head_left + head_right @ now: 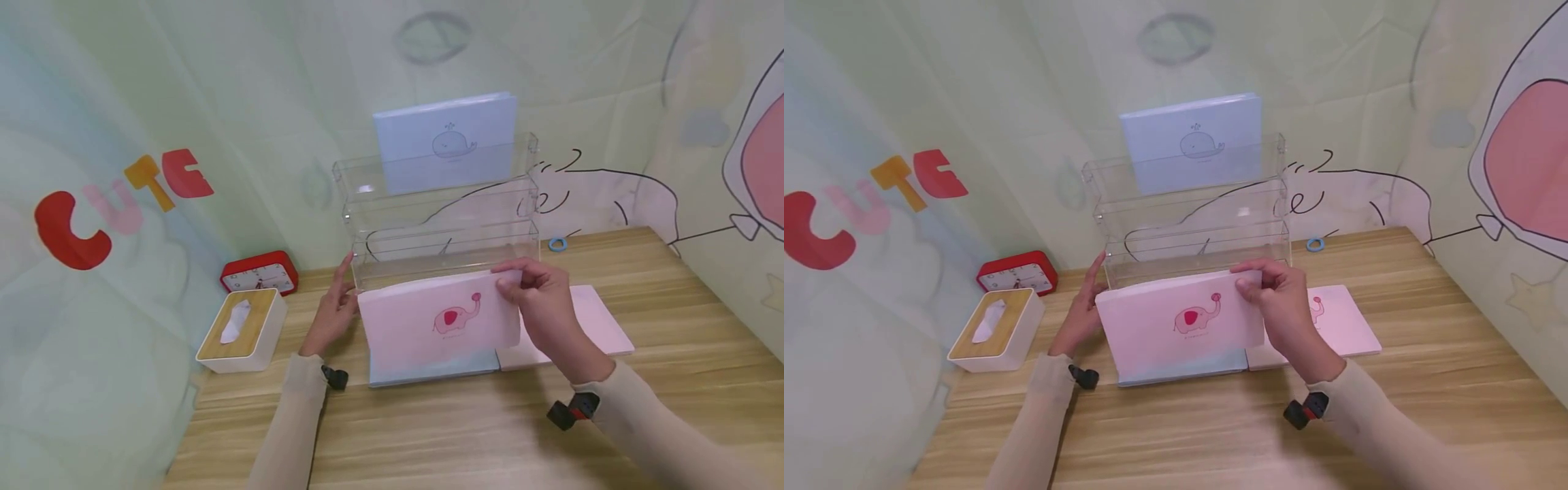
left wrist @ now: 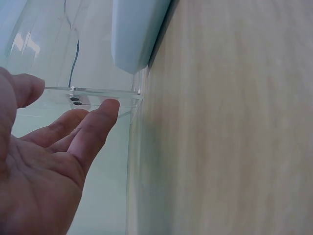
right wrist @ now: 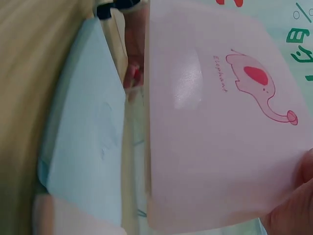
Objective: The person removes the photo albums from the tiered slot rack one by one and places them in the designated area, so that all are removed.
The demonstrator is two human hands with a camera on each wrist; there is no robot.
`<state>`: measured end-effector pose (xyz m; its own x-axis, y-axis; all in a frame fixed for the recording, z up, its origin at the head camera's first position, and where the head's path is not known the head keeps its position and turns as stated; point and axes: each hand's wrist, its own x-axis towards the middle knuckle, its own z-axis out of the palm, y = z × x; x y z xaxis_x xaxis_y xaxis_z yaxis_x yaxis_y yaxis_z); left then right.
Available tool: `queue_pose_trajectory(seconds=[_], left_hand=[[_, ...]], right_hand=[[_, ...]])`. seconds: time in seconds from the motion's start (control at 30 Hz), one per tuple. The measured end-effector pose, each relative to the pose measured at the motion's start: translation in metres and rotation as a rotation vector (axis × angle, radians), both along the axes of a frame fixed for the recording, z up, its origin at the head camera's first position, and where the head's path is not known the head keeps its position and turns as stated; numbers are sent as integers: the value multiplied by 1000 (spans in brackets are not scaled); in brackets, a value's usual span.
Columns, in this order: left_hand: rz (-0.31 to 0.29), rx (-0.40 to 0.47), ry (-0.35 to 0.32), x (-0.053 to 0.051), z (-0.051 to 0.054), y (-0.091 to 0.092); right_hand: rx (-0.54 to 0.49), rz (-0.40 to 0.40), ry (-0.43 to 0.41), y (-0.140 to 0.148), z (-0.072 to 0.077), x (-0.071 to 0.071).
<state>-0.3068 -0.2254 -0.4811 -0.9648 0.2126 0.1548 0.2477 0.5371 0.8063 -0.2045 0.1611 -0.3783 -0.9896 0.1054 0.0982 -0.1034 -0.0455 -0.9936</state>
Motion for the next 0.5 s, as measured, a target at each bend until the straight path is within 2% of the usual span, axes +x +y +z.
queue_pose_trajectory(seconds=[0.23, 0.5], left_hand=[[-13, -3, 14, 4, 2, 2], [-18, -1, 20, 5, 2, 0]], right_hand=[[-85, 62, -167, 0, -13, 21], [-17, 125, -317, -6, -34, 36]])
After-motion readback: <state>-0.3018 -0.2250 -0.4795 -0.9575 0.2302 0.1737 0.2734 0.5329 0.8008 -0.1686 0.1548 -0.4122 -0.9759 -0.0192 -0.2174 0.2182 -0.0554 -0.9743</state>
